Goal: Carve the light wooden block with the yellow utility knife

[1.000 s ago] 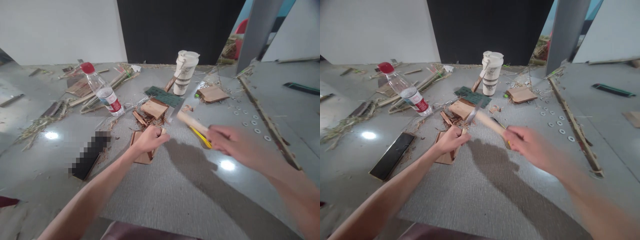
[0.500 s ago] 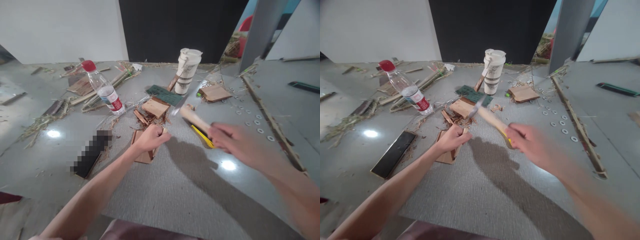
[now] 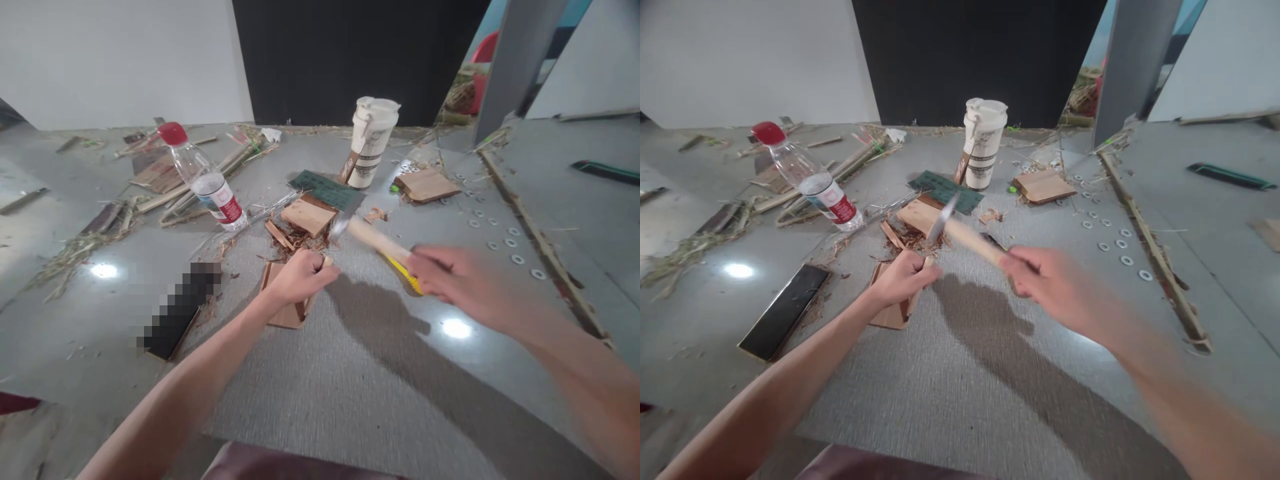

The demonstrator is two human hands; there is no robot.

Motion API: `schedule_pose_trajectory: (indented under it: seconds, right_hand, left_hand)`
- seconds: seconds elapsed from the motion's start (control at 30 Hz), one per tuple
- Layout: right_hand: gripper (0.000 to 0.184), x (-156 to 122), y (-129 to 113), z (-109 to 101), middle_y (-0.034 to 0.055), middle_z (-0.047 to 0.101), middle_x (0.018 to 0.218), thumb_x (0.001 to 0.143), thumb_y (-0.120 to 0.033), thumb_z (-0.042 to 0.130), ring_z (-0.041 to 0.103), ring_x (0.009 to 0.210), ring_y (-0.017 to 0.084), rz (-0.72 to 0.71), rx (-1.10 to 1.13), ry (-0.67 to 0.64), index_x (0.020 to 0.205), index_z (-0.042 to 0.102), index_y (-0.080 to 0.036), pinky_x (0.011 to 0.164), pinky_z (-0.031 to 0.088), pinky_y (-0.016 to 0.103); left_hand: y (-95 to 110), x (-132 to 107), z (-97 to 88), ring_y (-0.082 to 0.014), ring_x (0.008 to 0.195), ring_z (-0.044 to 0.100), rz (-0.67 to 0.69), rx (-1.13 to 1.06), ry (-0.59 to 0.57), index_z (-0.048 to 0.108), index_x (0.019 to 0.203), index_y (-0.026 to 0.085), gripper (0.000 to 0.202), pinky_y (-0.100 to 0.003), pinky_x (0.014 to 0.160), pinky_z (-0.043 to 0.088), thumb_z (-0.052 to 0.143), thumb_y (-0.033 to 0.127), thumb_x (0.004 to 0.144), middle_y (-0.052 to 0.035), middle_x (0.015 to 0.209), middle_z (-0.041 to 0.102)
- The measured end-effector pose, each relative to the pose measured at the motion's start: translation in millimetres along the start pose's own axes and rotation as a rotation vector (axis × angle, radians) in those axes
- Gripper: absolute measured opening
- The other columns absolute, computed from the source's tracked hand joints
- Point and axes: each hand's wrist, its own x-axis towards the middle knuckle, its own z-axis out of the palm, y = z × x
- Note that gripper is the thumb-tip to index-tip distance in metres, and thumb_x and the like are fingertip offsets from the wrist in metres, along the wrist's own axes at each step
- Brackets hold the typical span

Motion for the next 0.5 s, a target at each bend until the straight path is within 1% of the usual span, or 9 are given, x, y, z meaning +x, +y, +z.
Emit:
schedule_pose_trajectory:
  seconds: [0.07,0.1,0.2,0.23,0.37,0.43,0.5]
  right_hand:
    - [0.061,1,1,0,-0.0056,0.04,0.062,0.097,-0.079,0.052,0.035,0.051,0.009,0.018,-0.006,-0.096,0.076,0.053,-0.022,0.047,0.023,0.024]
    - [0.06,1,1,0,-0.0058,0.039,0.063,0.097,-0.079,0.051,0.035,0.052,0.009,0.029,0.036,-0.087,0.077,0.052,-0.022,0.047,0.024,0.024]
    - [0.058,0,1,-2,-0.006,0.036,0.066,0.097,-0.077,0.054,0.033,0.055,0.009,0.033,0.176,0.059,0.077,0.049,-0.023,0.048,0.024,0.023]
    - [0.058,-1,1,-2,-0.0059,0.036,0.066,0.097,-0.077,0.054,0.033,0.055,0.009,0.029,0.187,0.072,0.077,0.049,-0.023,0.048,0.024,0.023]
    - [0.059,-5,4,2,-0.0059,0.035,0.064,0.096,-0.076,0.059,0.031,0.055,0.009,0.02,0.227,0.033,0.075,0.052,-0.022,0.048,0.021,0.024]
    - [0.058,-6,8,6,-0.006,0.035,0.065,0.096,-0.076,0.06,0.03,0.055,0.009,0.012,0.298,0.047,0.076,0.053,-0.022,0.048,0.021,0.024]
    - [0.056,-5,13,10,-0.0061,0.035,0.065,0.096,-0.075,0.06,0.029,0.054,0.009,0.004,0.371,0.074,0.078,0.055,-0.022,0.047,0.02,0.025]
  left_hand:
    - [0,0,0.0,-0.0092,0.052,0.023,0.003,0.005,-0.001,0.023,0.055,0.025,0.044,-0.027,0.05,0.013,0.05,0.043,0.085,0.0064,0.054,0.022]
    - [0,0,0.0,-0.0093,0.052,0.023,0.006,0.008,-0.001,0.023,0.055,0.025,0.044,-0.028,0.05,0.014,0.05,0.043,0.086,0.0064,0.054,0.022]
    - [-2,1,0.3,-0.0094,0.053,0.024,0.015,0.019,-0.001,0.022,0.056,0.025,0.047,-0.028,0.051,0.015,0.051,0.046,0.087,0.0063,0.055,0.022]
    - [-3,1,0.6,-0.0094,0.053,0.024,0.018,0.024,-0.003,0.022,0.057,0.025,0.047,-0.027,0.051,0.016,0.051,0.046,0.087,0.0063,0.055,0.022]
    - [-3,2,0.6,-0.0097,0.053,0.028,0.021,0.073,-0.007,0.026,0.057,0.024,0.048,-0.027,0.052,0.022,0.049,0.045,0.092,0.0062,0.056,0.025]
    - [1,1,-1.9,-0.0105,0.054,0.034,0.03,0.124,0.003,0.032,0.057,0.023,0.049,-0.027,0.055,0.028,0.05,0.048,0.095,0.0059,0.056,0.031]
    - [8,-2,-7.7,-0.0134,0.062,0.047,0.048,0.198,0.024,0.045,0.061,0.021,0.049,-0.029,0.065,0.038,0.055,0.054,0.096,0.0037,0.061,0.045]
